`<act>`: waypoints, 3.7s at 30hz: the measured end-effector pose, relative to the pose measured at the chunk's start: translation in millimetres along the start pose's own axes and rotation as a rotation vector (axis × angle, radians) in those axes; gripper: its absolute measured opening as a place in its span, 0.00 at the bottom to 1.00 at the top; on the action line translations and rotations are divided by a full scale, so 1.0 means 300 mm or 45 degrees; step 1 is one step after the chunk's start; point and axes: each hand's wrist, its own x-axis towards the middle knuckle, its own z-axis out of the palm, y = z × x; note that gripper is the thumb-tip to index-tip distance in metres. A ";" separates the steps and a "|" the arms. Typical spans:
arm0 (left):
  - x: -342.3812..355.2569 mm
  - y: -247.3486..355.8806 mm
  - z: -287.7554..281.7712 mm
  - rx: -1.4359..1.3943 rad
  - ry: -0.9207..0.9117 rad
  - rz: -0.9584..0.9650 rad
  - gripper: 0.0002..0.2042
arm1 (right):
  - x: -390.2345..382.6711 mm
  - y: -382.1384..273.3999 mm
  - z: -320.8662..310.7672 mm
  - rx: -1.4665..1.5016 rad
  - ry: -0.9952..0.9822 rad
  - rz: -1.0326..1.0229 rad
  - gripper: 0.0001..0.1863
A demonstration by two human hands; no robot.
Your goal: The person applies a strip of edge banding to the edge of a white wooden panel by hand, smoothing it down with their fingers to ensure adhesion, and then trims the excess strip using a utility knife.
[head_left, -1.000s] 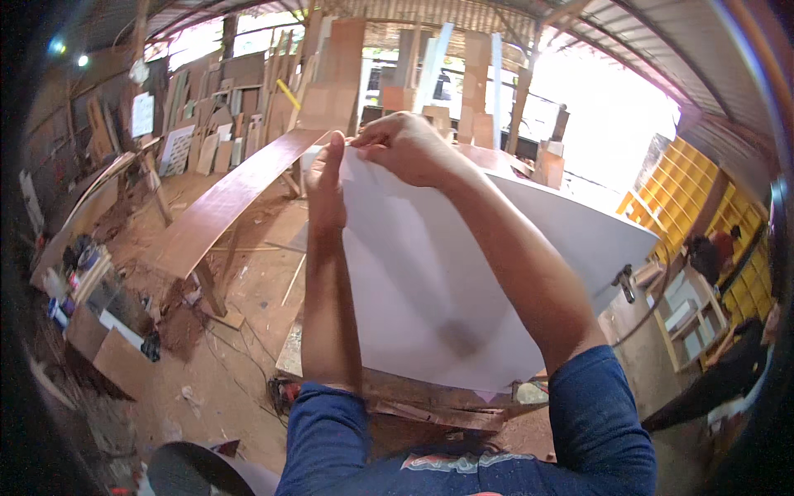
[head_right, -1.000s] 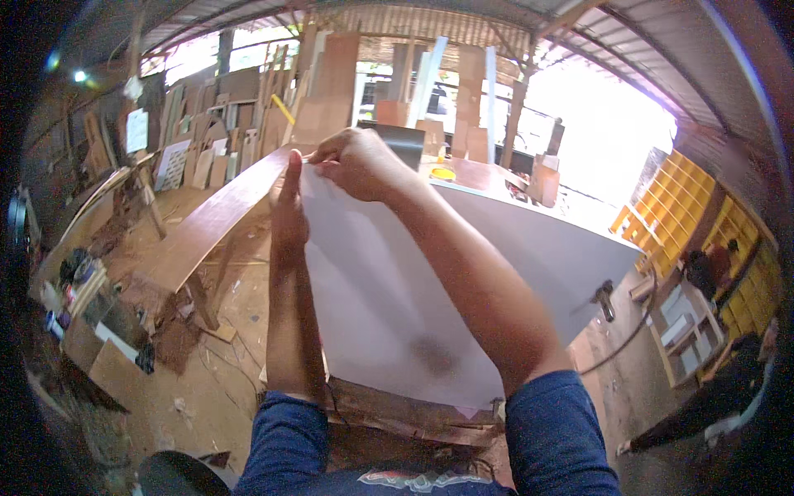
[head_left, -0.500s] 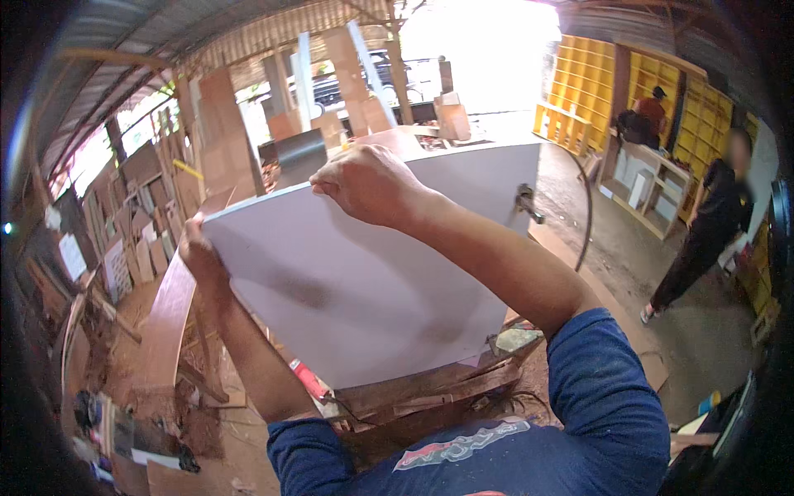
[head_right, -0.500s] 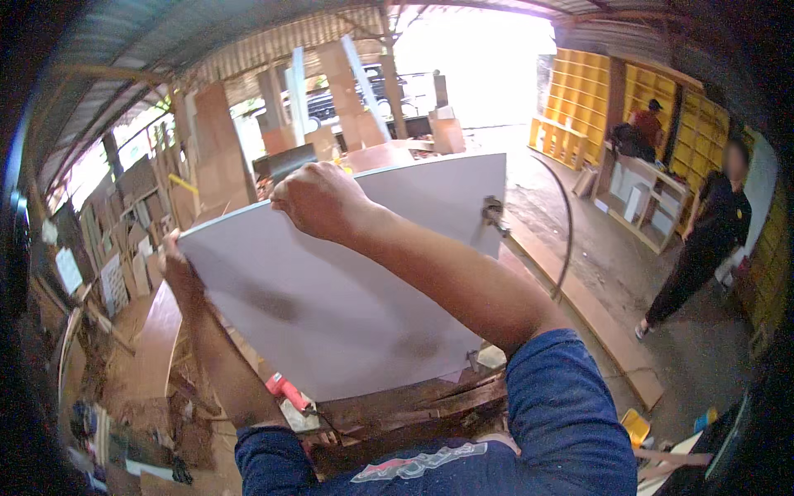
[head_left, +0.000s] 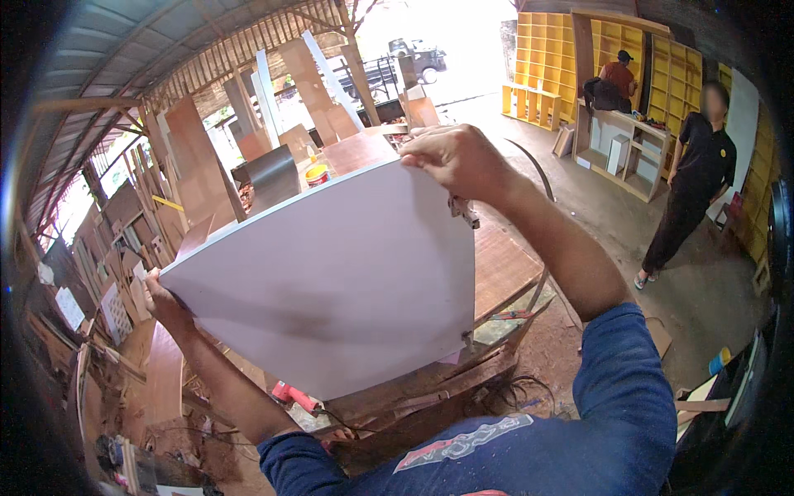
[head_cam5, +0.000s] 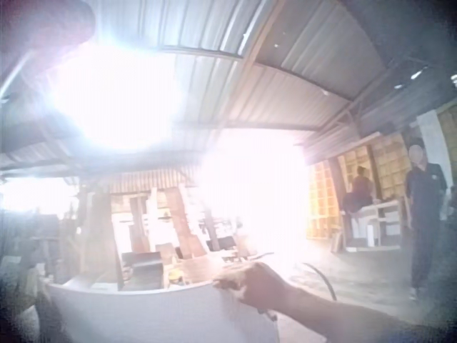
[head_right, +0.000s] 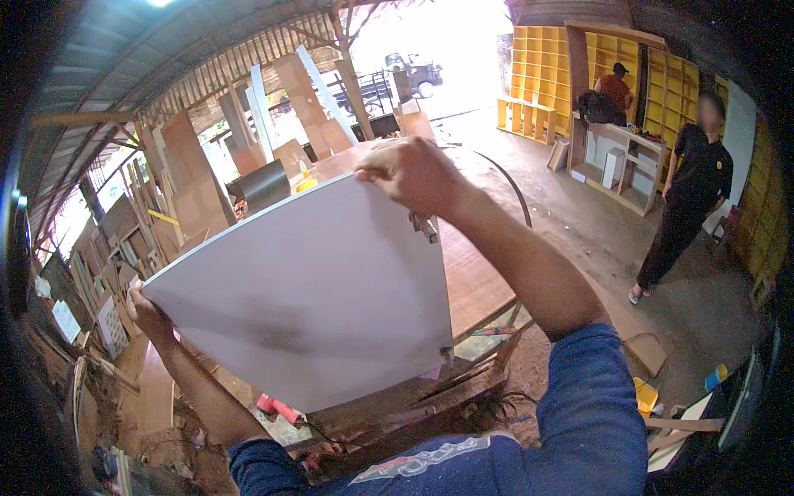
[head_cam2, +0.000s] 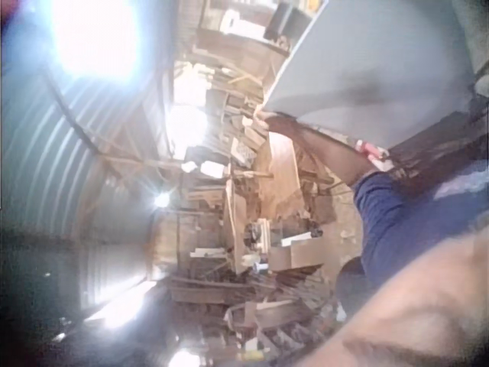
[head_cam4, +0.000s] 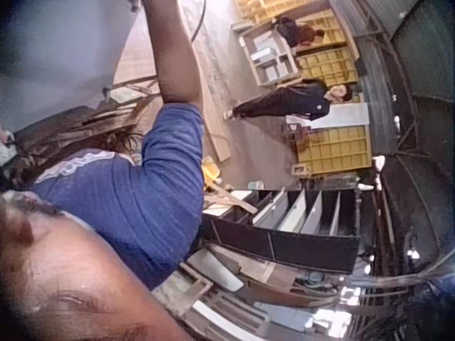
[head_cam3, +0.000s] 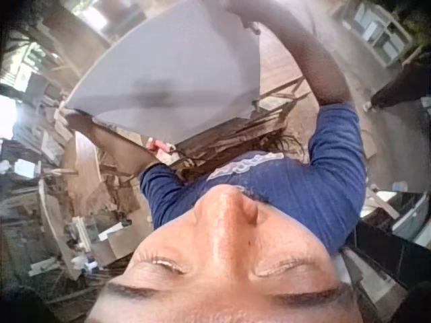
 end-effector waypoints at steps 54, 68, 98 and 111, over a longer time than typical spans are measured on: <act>-1.013 0.371 1.148 0.563 -0.622 1.400 0.10 | -0.090 0.380 -0.181 0.795 -0.204 0.210 0.11; -1.093 0.408 1.237 0.669 -0.797 1.290 0.12 | -0.105 0.366 -0.177 0.799 -0.140 0.278 0.06; -1.096 0.332 1.241 0.677 -0.608 1.502 0.20 | -0.100 0.359 -0.154 0.591 -0.037 0.279 0.10; -0.990 0.348 1.168 0.657 -0.848 1.427 0.18 | -0.112 0.368 -0.139 0.587 -0.052 0.292 0.14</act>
